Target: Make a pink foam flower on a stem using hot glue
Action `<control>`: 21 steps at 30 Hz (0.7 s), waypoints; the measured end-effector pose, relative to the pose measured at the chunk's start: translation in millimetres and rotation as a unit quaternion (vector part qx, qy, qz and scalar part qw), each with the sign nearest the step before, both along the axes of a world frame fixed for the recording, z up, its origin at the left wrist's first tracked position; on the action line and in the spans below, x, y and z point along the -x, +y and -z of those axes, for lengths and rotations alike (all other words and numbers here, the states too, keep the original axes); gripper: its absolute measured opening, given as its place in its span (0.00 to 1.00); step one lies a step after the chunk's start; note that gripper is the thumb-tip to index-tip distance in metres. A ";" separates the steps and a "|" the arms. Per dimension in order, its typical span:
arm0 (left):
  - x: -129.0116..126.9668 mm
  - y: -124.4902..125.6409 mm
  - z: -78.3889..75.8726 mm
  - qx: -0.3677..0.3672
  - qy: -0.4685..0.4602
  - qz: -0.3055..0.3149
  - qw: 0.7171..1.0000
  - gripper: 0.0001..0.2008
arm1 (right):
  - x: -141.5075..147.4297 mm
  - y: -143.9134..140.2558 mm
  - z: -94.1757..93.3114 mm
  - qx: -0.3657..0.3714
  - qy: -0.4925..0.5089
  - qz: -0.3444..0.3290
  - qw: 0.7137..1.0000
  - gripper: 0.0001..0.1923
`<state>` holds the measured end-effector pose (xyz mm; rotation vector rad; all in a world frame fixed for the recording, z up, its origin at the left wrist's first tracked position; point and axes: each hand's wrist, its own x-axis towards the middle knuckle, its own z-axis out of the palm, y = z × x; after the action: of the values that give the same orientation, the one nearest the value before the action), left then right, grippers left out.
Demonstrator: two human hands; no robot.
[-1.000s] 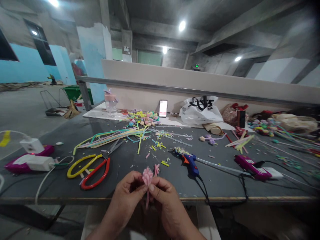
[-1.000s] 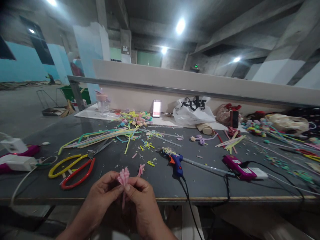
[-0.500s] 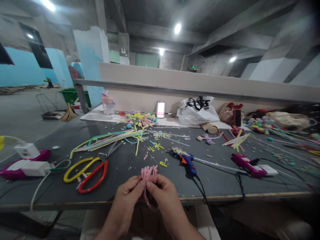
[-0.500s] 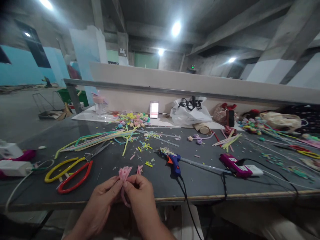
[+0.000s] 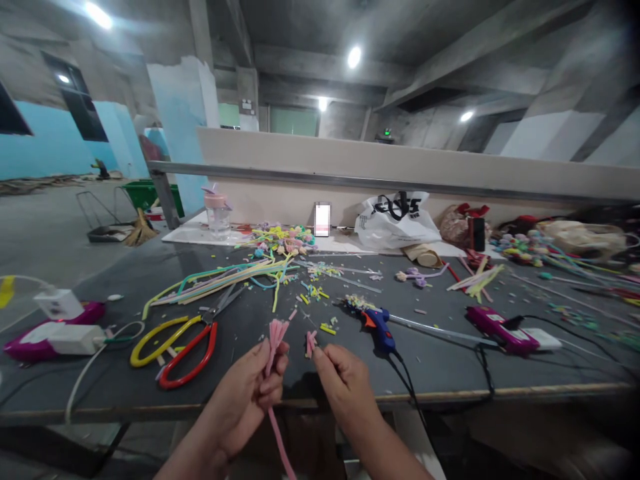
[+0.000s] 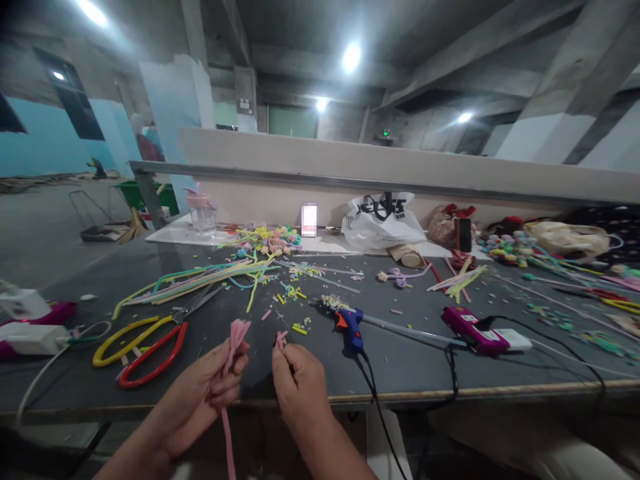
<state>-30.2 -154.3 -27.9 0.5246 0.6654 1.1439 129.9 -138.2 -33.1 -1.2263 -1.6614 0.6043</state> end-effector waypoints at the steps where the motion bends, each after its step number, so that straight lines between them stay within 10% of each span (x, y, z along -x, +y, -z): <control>1: 0.8 2.2 -0.1 0.003 0.009 0.004 1.000 0.13 | -1.3 3.6 1.8 -0.004 -0.008 0.003 1.000 0.21; 21: -0.4 21.8 6.1 -0.028 0.116 0.022 0.993 0.14 | -8.2 14.1 23.4 0.008 0.054 0.026 0.998 0.18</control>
<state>-29.8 -132.4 -34.0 0.7244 0.8199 1.0721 138.1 -124.1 -56.5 -1.2234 -1.5341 0.6420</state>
